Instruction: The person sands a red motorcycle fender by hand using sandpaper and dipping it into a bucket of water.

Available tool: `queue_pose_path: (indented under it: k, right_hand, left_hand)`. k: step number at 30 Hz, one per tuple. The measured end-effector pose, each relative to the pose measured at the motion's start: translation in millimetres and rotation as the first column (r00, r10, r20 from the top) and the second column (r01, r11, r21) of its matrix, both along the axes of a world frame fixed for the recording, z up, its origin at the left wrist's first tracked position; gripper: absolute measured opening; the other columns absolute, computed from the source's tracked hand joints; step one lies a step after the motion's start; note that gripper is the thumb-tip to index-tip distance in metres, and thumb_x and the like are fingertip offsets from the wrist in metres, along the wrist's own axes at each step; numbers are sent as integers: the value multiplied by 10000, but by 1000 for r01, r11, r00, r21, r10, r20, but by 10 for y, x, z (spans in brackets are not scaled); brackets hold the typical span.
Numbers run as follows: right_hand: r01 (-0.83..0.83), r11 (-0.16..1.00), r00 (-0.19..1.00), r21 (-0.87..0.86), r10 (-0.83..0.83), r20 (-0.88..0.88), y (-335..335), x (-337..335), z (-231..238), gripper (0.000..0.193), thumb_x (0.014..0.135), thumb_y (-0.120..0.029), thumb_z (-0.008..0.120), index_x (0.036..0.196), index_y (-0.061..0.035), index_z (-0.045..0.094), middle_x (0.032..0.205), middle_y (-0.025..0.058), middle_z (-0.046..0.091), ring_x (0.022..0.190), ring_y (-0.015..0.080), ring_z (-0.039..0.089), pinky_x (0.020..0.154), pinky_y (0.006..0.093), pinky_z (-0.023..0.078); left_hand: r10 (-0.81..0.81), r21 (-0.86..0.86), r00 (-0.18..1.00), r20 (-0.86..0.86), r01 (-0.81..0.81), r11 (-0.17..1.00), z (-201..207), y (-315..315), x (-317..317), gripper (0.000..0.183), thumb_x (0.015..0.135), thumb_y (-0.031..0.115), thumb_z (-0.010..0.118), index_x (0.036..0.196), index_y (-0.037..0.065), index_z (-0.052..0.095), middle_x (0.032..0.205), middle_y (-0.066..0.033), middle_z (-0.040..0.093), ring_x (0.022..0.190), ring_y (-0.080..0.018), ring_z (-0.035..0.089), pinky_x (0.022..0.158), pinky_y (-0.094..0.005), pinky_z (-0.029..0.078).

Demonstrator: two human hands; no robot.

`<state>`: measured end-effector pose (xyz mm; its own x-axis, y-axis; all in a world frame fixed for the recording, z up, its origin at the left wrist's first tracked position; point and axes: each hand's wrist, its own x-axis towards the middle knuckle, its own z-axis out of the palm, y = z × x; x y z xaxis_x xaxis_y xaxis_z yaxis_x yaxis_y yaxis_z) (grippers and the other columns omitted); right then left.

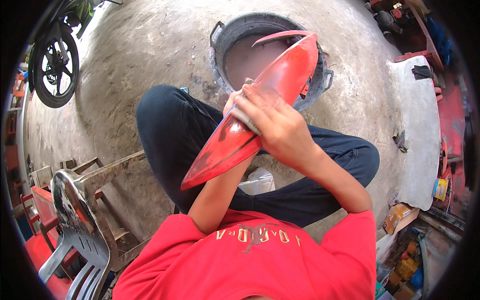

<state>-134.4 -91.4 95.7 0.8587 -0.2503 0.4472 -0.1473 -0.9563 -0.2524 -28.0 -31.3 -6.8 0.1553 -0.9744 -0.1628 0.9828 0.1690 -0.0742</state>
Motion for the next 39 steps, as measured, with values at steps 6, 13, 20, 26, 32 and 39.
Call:
queue_pose_path:
  k: [6, 13, 20, 26, 32, 39]
  right_hand:
    - [-156, 982, 988, -102, 154, -25, 77, -150, 93, 439, 865, -134, 644, 1299, -70, 667, 1438, 183, 614, 1305, 352, 626, 1116, 483, 486]
    - [-73, 997, 997, 35, 73, 0, 180, -135, 146, 498, 925, -139, 589, 1418, -82, 625, 1467, 161, 612, 1385, 314, 575, 1174, 466, 428]
    - [153, 986, 987, 61, -156, 49, -287, -222, -1, 568, 867, -10, 633, 1432, -3, 573, 1473, 220, 570, 1378, 389, 545, 1147, 485, 450]
    - [137, 988, 990, 77, -139, 20, -234, -179, 11, 587, 840, -9, 637, 1424, -4, 576, 1457, 214, 586, 1344, 387, 575, 1129, 484, 467]
    - [70, 984, 995, 163, -80, 60, -12, -257, 159, 610, 785, 71, 652, 1389, -12, 620, 1431, 181, 612, 1359, 344, 578, 1120, 479, 473]
    - [49, 993, 992, 111, -61, 107, -68, -202, 92, 577, 781, 54, 680, 1354, -8, 644, 1396, 180, 635, 1297, 350, 622, 1083, 473, 507]
  left_hand:
    - [-98, -155, 995, -15, 95, 983, 244, -299, -54, 463, 1073, 405, 500, 1297, 12, 600, 1242, -163, 676, 1113, -261, 664, 982, -416, 551]
    - [-164, -317, 986, -28, 147, 937, 341, -735, -28, 485, 1068, 431, 515, 1259, 4, 641, 1184, -166, 711, 1048, -264, 699, 952, -404, 563]
    - [-169, -296, 980, 102, 192, 936, 554, -633, 108, 483, 1078, 422, 501, 1249, 0, 660, 1206, -178, 718, 1066, -275, 706, 971, -412, 556]
    - [-126, -95, 988, 94, 135, 986, 287, -478, 284, 499, 1048, 397, 543, 1241, -46, 667, 1180, -208, 726, 1070, -315, 717, 996, -458, 564]
    - [-212, -256, 973, 92, 228, 939, 458, -409, 109, 510, 1046, 355, 506, 1370, -30, 590, 1314, -258, 656, 1196, -359, 672, 1045, -554, 542]
    - [-228, -95, 959, 169, 246, 965, 502, -458, 94, 496, 1073, 393, 516, 1413, 38, 579, 1245, -174, 699, 1098, -295, 705, 1030, -480, 553]
